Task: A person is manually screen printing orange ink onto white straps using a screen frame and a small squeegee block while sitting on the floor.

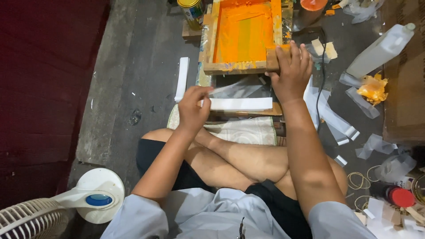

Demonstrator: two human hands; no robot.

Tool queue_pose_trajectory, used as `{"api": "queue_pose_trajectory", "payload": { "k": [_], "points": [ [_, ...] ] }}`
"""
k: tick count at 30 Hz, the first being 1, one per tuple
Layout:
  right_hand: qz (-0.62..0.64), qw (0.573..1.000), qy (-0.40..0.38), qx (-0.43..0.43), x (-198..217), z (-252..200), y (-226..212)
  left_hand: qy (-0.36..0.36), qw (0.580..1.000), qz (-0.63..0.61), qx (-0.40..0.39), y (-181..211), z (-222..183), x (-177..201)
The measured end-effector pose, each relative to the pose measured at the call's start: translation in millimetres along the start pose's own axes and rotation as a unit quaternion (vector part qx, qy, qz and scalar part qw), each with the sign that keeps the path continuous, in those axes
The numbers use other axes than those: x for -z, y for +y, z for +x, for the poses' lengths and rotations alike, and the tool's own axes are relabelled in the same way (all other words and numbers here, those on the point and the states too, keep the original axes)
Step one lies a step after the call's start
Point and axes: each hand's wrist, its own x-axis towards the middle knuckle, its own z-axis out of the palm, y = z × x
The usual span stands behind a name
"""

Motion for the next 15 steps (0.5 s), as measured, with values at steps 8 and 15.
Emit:
{"api": "queue_pose_trajectory", "payload": {
  "k": [8, 15],
  "points": [
    [0.037, 0.996, -0.085, -0.008, -18.9, -14.7, 7.1, 0.142, 0.903, -0.321, 0.249, -37.7, 30.8, -12.4],
    [0.033, 0.989, -0.143, 0.028, -13.9, -8.3, 0.0, 0.113, 0.833, -0.440, 0.316, -60.6, 27.9, -38.3]
  ]
}}
